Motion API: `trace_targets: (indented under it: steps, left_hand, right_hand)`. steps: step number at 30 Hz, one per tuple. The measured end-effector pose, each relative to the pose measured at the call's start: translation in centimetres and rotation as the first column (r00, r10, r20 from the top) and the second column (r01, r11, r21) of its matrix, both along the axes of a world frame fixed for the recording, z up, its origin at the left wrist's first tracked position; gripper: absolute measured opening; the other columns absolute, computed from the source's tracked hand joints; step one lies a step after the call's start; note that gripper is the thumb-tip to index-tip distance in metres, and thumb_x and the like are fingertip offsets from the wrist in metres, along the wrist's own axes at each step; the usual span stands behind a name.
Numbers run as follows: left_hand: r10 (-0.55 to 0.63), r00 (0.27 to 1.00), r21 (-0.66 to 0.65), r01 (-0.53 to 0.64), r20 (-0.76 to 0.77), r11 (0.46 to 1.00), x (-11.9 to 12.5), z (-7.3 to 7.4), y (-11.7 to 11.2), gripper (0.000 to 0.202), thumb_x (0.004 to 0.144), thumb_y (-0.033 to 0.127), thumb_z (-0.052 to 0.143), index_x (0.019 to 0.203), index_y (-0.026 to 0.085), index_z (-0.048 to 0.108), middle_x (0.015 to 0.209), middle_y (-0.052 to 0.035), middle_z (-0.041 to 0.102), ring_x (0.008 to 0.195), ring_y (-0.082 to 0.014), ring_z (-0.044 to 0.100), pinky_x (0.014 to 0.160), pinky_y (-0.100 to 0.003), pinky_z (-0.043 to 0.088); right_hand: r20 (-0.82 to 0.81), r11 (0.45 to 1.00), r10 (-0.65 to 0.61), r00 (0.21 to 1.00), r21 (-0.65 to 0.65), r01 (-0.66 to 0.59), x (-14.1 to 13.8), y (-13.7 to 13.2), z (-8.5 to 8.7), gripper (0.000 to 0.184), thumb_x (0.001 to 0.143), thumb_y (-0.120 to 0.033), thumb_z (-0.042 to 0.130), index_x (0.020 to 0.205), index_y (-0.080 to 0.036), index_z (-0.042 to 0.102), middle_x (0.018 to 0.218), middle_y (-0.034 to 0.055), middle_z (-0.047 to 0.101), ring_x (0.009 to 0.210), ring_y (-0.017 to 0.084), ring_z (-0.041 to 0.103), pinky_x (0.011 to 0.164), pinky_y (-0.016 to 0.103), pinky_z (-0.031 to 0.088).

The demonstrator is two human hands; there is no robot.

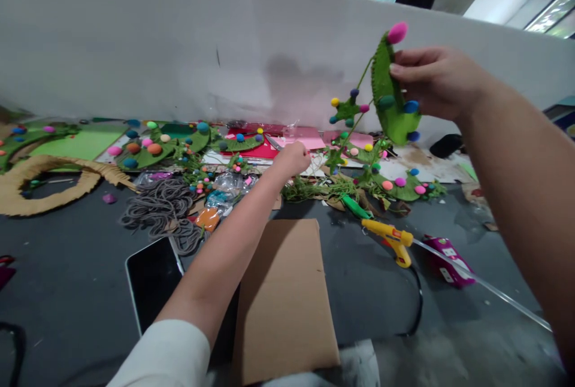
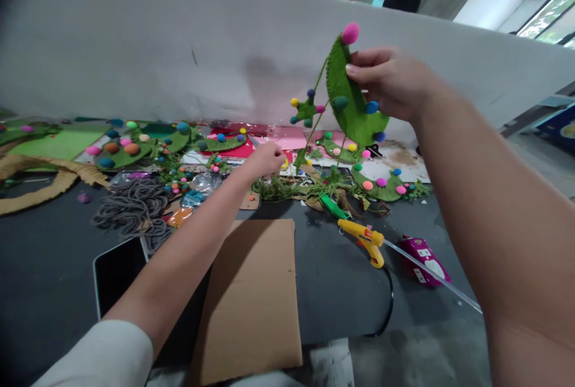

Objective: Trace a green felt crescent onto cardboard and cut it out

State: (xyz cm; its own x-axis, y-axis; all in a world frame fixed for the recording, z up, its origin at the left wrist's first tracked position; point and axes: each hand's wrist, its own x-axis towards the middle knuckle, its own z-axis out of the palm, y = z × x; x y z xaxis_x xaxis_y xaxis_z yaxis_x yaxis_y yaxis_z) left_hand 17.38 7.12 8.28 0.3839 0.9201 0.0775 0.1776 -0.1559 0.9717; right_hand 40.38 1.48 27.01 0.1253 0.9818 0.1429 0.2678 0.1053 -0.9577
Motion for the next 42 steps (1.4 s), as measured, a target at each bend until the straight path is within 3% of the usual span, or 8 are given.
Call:
trace_targets:
  steps: [4,7,10,15,20,25,31,42]
  left_hand:
    - [0.114,0.993,-0.021,-0.114,0.014,0.993,-2.1,-0.7,0.6,0.053,0.049,-0.019,0.067,0.050,0.023,0.035,0.071,-0.0067,0.053,0.128,-0.0378,0.059,0.098,-0.033,0.049]
    - [0.063,0.995,-0.022,-0.062,0.078,0.998,-1.5,-0.3,-0.4,0.049,0.047,-0.019,0.070,0.057,0.022,0.045,0.102,-0.0133,0.067,0.149,-0.0401,0.043,0.118,-0.037,0.038]
    - [-0.075,0.982,-0.066,0.087,0.172,0.994,1.7,-0.3,-2.4,0.043,0.056,-0.006,0.085,0.086,0.020,0.070,0.128,-0.0144,0.071,0.143,-0.0371,0.052,0.122,-0.040,0.037]
    - [-0.149,0.914,-0.161,0.223,0.378,0.962,8.8,-1.2,-5.0,0.051,0.080,0.016,0.087,0.126,0.017,0.067,0.157,-0.0203,0.058,0.146,-0.0306,0.055,0.118,-0.040,0.044]
    - [-0.167,0.857,-0.227,0.309,0.488,0.924,10.7,-1.6,-6.0,0.013,0.093,0.026,0.076,0.102,0.017,0.076,0.118,-0.0137,0.080,0.116,-0.0258,0.074,0.108,-0.042,0.051]
    - [-0.131,0.845,-0.277,0.311,0.518,0.909,9.4,-1.8,-6.1,0.010,0.092,0.026,0.077,0.099,0.018,0.079,0.091,-0.0054,0.080,0.091,-0.0215,0.076,0.097,-0.040,0.054]
    - [-0.132,0.827,-0.286,0.332,0.547,0.899,9.1,-1.0,-6.4,0.010,0.085,0.019,0.082,0.093,0.017,0.076,0.090,-0.0050,0.078,0.082,-0.0176,0.072,0.085,-0.034,0.054]
    - [0.095,0.762,-0.330,0.162,0.641,0.930,11.9,-2.0,-6.2,0.039,0.067,0.018,0.095,0.081,0.020,0.059,0.101,-0.0055,0.074,0.100,-0.0212,0.070,0.097,-0.037,0.051]
  right_hand:
    - [-0.007,0.986,-0.101,0.995,0.130,0.101,1.0,0.8,0.5,0.021,0.082,-0.005,0.073,0.071,-0.023,0.073,0.086,0.0067,0.072,0.068,0.016,0.060,0.065,0.036,0.048]
    - [-0.028,0.973,-0.126,0.992,0.194,0.129,1.4,1.0,1.0,0.021,0.084,-0.007,0.069,0.076,-0.025,0.076,0.089,0.0068,0.071,0.068,0.018,0.057,0.060,0.034,0.046]
    - [-0.032,0.968,-0.109,0.993,0.222,0.114,1.4,1.2,1.5,0.018,0.084,-0.009,0.072,0.076,-0.025,0.075,0.085,0.0050,0.069,0.068,0.017,0.055,0.060,0.033,0.047]
    - [-0.036,0.961,-0.120,0.992,0.245,0.125,0.9,1.7,1.8,0.017,0.081,-0.015,0.081,0.074,-0.027,0.072,0.080,0.0017,0.063,0.068,0.015,0.052,0.065,0.034,0.051]
    - [-0.040,0.959,-0.131,0.991,0.246,0.137,0.8,2.0,1.7,0.021,0.074,-0.024,0.091,0.070,-0.029,0.070,0.077,0.0000,0.064,0.071,0.016,0.054,0.062,0.033,0.051]
    - [-0.015,0.957,-0.131,0.991,0.260,0.131,1.7,2.5,1.4,0.015,0.080,-0.024,0.088,0.075,-0.028,0.075,0.083,0.0030,0.067,0.074,0.019,0.063,0.062,0.036,0.053]
    - [-0.043,0.955,-0.155,0.987,0.251,0.161,1.7,2.5,1.4,0.022,0.084,-0.013,0.079,0.069,-0.028,0.074,0.082,0.0032,0.068,0.070,0.017,0.061,0.060,0.033,0.052]
    - [-0.018,0.960,-0.133,0.991,0.247,0.133,1.1,2.3,1.5,0.021,0.086,-0.015,0.075,0.072,-0.030,0.075,0.085,0.0028,0.071,0.074,0.019,0.066,0.058,0.035,0.046]
